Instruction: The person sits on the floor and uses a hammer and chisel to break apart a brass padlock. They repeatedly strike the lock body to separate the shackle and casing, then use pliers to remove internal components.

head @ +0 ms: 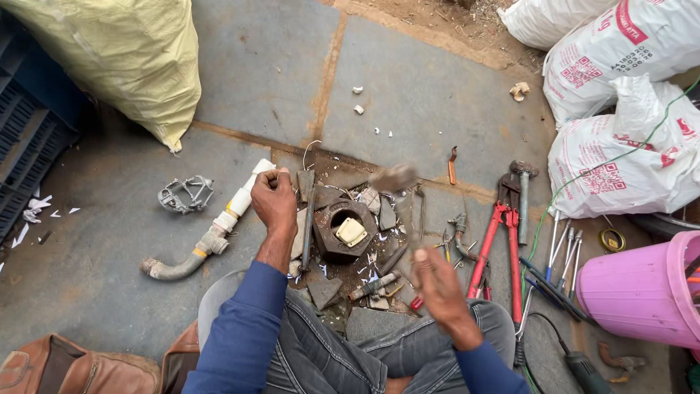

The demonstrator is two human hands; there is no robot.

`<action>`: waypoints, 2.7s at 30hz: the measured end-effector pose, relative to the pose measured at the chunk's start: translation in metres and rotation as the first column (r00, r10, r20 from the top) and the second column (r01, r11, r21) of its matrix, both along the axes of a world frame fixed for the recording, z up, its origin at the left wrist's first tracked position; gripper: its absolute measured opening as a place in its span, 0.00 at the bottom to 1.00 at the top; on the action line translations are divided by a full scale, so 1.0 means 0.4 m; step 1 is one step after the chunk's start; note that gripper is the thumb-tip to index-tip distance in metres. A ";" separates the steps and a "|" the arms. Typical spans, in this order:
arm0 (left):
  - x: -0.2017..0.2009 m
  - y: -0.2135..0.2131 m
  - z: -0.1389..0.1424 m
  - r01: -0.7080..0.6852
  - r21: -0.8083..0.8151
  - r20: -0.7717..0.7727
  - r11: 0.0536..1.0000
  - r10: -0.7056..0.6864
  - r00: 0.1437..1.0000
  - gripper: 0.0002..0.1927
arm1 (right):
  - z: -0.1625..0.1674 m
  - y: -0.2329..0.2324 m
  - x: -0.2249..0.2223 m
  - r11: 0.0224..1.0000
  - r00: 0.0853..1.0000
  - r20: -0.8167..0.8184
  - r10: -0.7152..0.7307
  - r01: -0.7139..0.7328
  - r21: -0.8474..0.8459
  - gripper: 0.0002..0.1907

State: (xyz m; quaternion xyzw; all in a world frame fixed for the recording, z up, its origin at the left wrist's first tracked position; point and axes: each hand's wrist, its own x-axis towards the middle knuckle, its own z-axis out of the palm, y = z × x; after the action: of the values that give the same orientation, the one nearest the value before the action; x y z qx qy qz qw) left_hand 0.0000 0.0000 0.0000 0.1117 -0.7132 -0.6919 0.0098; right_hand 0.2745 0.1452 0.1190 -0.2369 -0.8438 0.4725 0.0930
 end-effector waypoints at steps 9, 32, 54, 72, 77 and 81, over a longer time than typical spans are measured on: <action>0.003 0.016 0.081 -0.038 0.041 0.041 0.998 0.037 0.998 0.08 | -0.122 0.047 -0.013 0.942 0.981 -0.187 0.050 0.016 0.334 0.23; 0.110 0.002 0.199 -0.088 0.046 -0.061 0.995 0.091 0.994 0.07 | -0.063 0.011 0.135 0.896 0.997 0.083 0.008 -0.044 0.442 0.21; 0.366 0.173 0.207 0.463 -0.869 0.386 -0.171 -0.821 0.421 0.43 | -0.107 0.025 0.507 0.616 0.902 0.355 -0.246 0.428 -0.661 0.24; 0.333 0.228 0.203 0.519 -0.849 0.383 -0.101 -0.794 0.471 0.43 | -0.139 0.090 0.558 0.633 0.883 0.425 -0.198 0.446 -0.633 0.23; 0.334 0.215 0.196 0.560 -0.819 0.426 -0.126 -0.787 0.447 0.47 | -0.114 0.073 0.555 0.678 0.898 0.394 -0.196 0.414 -0.607 0.24; 0.333 0.210 0.192 0.623 -0.768 0.491 -0.152 -0.764 0.419 0.44 | -0.078 0.047 0.527 0.704 0.884 0.423 -0.199 0.429 -0.566 0.26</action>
State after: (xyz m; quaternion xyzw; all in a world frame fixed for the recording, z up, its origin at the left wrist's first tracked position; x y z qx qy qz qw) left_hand 0.1333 0.0841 0.0768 -0.3599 -0.8936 -0.0767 -0.2570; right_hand 0.4851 0.1641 0.0877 -0.4722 -0.5779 0.6632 -0.0568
